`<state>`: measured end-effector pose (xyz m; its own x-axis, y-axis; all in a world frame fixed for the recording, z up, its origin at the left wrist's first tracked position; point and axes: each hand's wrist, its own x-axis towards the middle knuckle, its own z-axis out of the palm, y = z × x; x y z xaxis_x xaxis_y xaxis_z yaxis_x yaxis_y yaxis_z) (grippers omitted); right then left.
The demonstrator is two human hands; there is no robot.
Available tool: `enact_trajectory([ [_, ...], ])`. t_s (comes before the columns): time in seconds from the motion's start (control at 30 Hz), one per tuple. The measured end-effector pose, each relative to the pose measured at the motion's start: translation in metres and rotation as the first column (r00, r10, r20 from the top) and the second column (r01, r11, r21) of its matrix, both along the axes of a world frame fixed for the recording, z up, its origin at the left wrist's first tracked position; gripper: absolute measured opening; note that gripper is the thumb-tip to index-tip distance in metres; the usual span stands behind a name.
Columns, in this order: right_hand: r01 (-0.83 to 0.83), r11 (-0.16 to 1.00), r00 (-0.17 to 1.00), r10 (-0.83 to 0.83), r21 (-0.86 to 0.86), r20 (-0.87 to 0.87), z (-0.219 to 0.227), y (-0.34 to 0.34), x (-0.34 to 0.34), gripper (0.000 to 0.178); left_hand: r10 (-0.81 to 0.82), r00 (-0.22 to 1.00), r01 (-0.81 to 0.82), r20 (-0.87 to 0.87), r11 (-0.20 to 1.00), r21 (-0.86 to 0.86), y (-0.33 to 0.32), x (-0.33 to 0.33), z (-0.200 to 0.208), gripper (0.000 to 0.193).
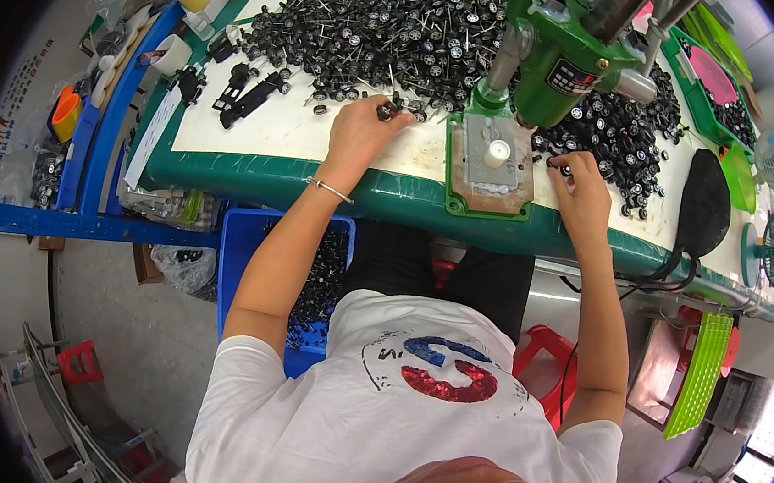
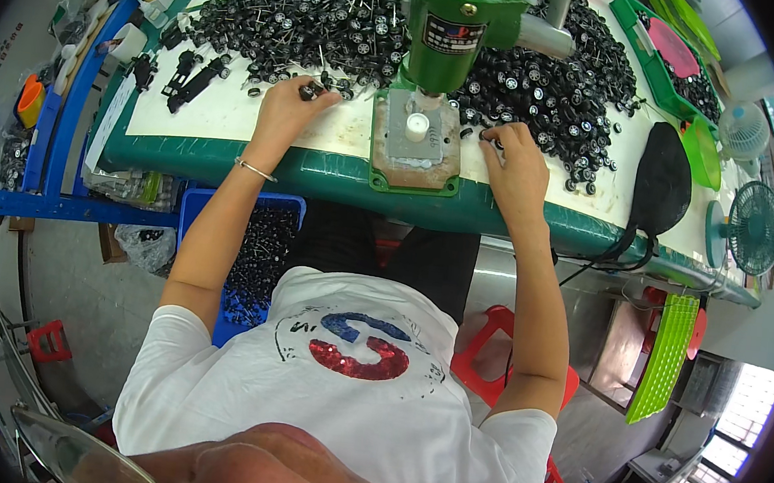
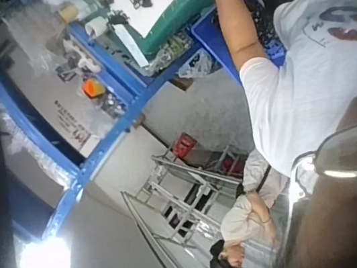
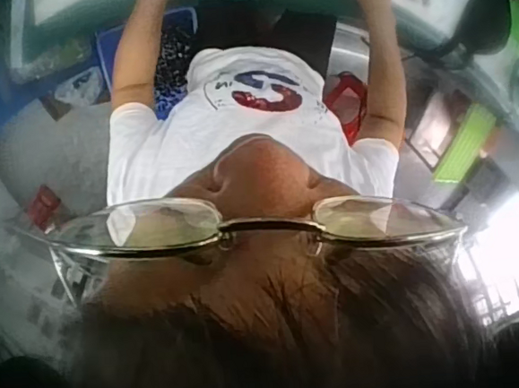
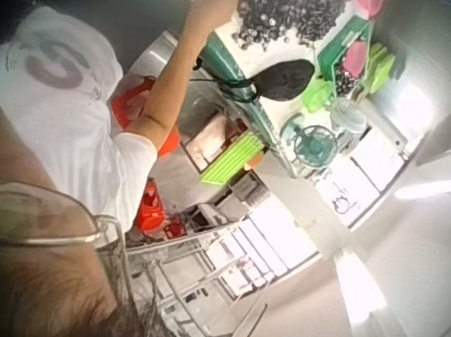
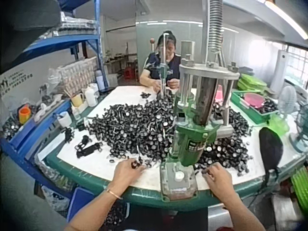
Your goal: The person assembles small black plastic components using a manual press machine.
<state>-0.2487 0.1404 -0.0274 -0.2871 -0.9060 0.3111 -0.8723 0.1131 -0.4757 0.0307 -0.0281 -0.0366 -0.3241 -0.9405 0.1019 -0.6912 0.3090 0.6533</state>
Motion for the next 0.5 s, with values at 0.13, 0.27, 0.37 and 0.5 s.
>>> enact_trajectory([
  [0.13, 0.012, 1.000, 1.000, -0.013, -0.017, -0.024, -0.003, 0.001, 0.001, 0.016, 0.055, 0.997, -0.055, -0.045, 0.998, 0.004, -0.003, 0.002, -0.002, 0.033],
  [0.27, 0.044, 0.995, 0.997, -0.038, -0.085, 0.068, -0.007, -0.001, -0.005, 0.017, 0.042, 0.998, -0.045, -0.050, 0.997, -0.062, -0.006, -0.002, -0.003, 0.029],
  [0.37, 0.080, 0.993, 0.994, -0.072, -0.092, 0.085, -0.014, 0.003, -0.014, 0.018, 0.018, 0.999, -0.018, -0.050, 1.000, -0.003, 0.000, -0.007, -0.003, 0.024],
  [0.5, 0.054, 0.996, 0.993, -0.047, -0.065, 0.111, -0.015, 0.005, -0.018, 0.018, -0.086, 0.992, 0.077, -0.089, 0.991, -0.108, 0.007, -0.020, -0.014, 0.021],
])
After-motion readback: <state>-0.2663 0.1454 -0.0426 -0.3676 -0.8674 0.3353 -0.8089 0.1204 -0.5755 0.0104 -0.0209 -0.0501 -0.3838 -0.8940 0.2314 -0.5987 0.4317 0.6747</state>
